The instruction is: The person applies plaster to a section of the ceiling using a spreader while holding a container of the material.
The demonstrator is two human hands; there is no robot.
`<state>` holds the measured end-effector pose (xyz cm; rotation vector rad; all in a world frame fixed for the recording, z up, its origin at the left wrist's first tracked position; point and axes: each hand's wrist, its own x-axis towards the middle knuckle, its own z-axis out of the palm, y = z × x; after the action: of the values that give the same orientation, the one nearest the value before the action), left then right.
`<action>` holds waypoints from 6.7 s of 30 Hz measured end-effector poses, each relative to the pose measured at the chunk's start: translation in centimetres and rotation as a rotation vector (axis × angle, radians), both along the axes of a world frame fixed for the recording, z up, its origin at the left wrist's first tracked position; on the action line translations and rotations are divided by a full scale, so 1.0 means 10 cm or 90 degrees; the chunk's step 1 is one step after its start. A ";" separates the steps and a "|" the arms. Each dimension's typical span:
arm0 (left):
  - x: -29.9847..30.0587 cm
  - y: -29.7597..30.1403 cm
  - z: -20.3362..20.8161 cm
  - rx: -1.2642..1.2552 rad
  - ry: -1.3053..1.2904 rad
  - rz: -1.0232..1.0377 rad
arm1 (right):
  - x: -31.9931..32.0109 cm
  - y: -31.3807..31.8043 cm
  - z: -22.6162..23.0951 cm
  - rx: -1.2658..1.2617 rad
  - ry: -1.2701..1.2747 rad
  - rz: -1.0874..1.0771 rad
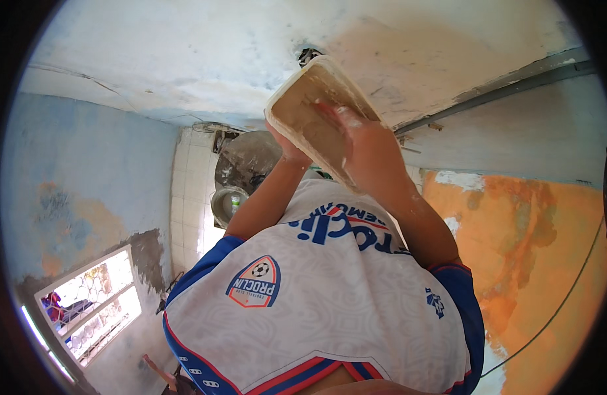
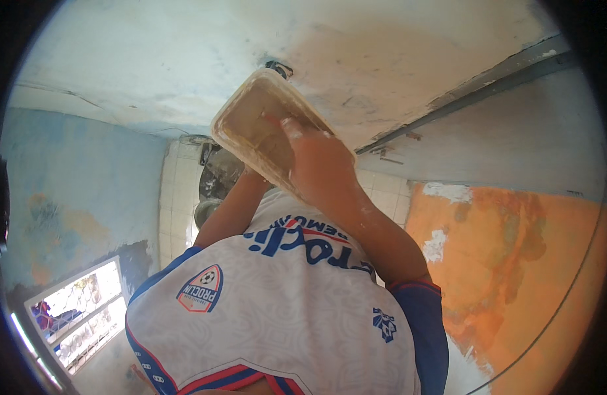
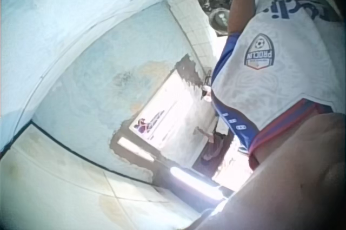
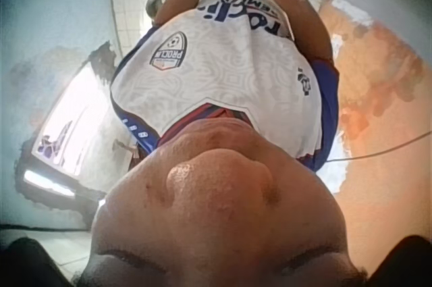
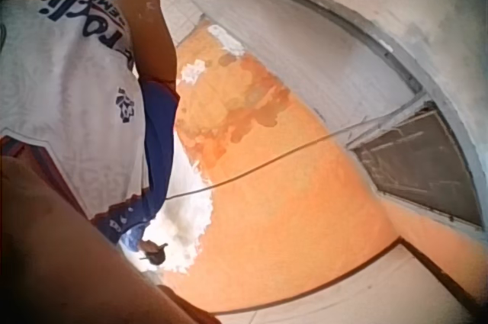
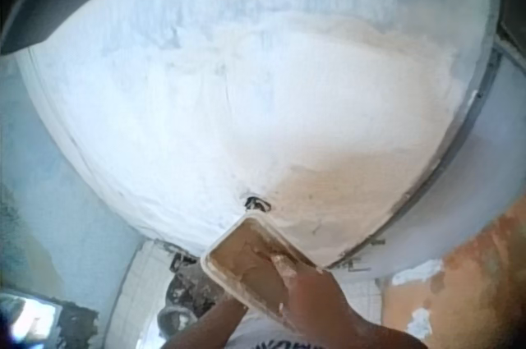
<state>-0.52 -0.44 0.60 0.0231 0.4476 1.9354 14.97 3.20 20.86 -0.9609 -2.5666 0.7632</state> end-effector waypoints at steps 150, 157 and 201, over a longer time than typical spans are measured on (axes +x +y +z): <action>0.47 0.33 0.78 0.034 -0.050 -0.142 | 1.10 1.02 1.77 -0.143 0.768 -0.054; 0.52 0.29 0.84 0.064 -0.062 -0.165 | 1.21 1.26 2.47 0.343 0.793 -0.067; 0.43 0.32 0.72 0.081 -0.064 -0.185 | 1.28 1.62 1.45 0.880 0.192 -0.171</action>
<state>3.75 2.73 7.77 0.0699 0.2385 1.6673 27.77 19.43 35.37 -0.5636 -1.8975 -0.8241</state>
